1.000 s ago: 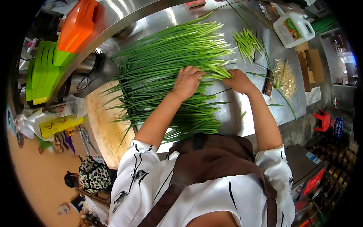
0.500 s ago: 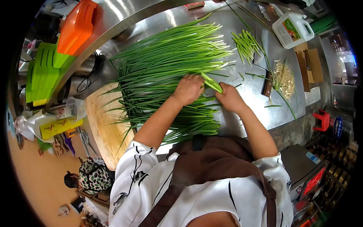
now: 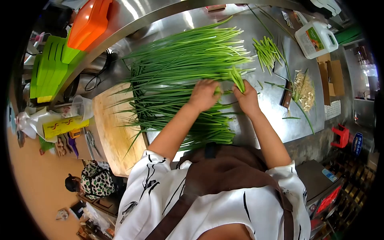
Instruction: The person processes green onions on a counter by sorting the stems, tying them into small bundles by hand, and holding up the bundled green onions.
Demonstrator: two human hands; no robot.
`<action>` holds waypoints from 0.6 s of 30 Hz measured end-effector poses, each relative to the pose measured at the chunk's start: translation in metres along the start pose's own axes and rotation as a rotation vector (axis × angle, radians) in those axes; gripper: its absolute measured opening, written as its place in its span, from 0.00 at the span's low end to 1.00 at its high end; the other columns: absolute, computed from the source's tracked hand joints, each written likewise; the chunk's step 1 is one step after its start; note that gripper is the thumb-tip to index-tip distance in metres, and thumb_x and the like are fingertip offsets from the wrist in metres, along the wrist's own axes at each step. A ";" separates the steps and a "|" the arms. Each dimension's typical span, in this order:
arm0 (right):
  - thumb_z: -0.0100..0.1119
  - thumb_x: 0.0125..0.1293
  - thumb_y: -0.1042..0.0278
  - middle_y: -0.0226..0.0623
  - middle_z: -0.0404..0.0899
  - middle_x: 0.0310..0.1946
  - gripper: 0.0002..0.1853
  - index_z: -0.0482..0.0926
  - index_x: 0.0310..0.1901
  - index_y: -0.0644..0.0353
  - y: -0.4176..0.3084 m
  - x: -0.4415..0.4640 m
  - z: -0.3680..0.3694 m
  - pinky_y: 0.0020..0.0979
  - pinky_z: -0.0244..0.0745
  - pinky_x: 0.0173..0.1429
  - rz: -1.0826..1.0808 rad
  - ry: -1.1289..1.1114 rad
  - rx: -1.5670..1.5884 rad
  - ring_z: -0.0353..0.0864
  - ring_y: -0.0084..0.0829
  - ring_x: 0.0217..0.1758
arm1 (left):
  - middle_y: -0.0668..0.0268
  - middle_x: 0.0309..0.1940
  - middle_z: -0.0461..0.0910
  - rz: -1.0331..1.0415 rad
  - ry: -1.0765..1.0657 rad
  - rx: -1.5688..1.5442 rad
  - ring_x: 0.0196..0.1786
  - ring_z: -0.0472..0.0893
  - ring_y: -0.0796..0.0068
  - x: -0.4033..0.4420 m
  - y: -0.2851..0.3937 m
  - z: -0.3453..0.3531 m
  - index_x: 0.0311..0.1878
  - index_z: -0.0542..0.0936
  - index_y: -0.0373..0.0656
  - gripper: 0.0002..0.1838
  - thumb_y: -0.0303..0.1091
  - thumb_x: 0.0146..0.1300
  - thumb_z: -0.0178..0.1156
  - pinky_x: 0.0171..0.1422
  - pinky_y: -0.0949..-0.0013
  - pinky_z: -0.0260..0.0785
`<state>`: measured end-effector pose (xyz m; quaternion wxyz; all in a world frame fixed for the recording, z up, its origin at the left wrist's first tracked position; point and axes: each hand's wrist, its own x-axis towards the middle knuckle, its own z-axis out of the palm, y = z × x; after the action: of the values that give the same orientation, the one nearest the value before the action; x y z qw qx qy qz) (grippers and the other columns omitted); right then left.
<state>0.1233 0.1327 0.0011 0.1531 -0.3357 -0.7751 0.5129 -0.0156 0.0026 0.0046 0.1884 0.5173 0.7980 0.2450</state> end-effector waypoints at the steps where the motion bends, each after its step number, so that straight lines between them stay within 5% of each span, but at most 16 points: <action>1: 0.58 0.58 0.71 0.43 0.78 0.29 0.08 0.74 0.39 0.63 0.005 0.011 0.004 0.35 0.72 0.36 -0.005 0.003 0.000 0.78 0.41 0.32 | 0.57 0.46 0.77 -0.005 -0.007 0.033 0.54 0.73 0.54 -0.005 0.004 0.001 0.46 0.77 0.44 0.18 0.42 0.53 0.62 0.62 0.53 0.60; 3: 0.58 0.52 0.76 0.42 0.78 0.37 0.11 0.75 0.39 0.61 0.012 0.027 0.008 0.37 0.74 0.40 -0.394 0.007 -0.350 0.78 0.45 0.38 | 0.57 0.48 0.76 -0.011 -0.017 0.062 0.56 0.72 0.55 -0.012 0.011 0.003 0.49 0.77 0.45 0.22 0.44 0.51 0.64 0.65 0.53 0.58; 10: 0.57 0.48 0.77 0.35 0.77 0.38 0.12 0.77 0.38 0.58 0.014 0.048 0.026 0.37 0.76 0.41 -0.656 -0.057 -0.520 0.80 0.41 0.39 | 0.60 0.57 0.69 0.149 -0.086 -0.124 0.62 0.65 0.54 -0.022 -0.001 -0.008 0.55 0.75 0.44 0.33 0.43 0.43 0.71 0.69 0.56 0.56; 14: 0.56 0.49 0.76 0.36 0.77 0.37 0.12 0.77 0.38 0.58 0.012 0.051 0.028 0.38 0.76 0.41 -0.643 -0.061 -0.595 0.80 0.40 0.39 | 0.57 0.64 0.61 0.057 -0.153 -0.322 0.67 0.59 0.54 -0.026 -0.005 -0.014 0.62 0.70 0.46 0.42 0.42 0.39 0.74 0.71 0.57 0.53; 18: 0.57 0.51 0.74 0.41 0.78 0.40 0.10 0.77 0.38 0.59 -0.001 0.053 0.025 0.39 0.76 0.42 -0.361 -0.124 -0.675 0.80 0.44 0.39 | 0.53 0.72 0.46 -0.047 -0.367 -0.331 0.74 0.47 0.51 -0.023 -0.003 -0.032 0.70 0.59 0.50 0.54 0.45 0.37 0.76 0.74 0.56 0.47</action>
<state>0.0699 0.1516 -0.0143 0.0745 -0.1937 -0.9547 0.2131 -0.0259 -0.0259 0.0300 0.4180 0.4965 0.7112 0.2701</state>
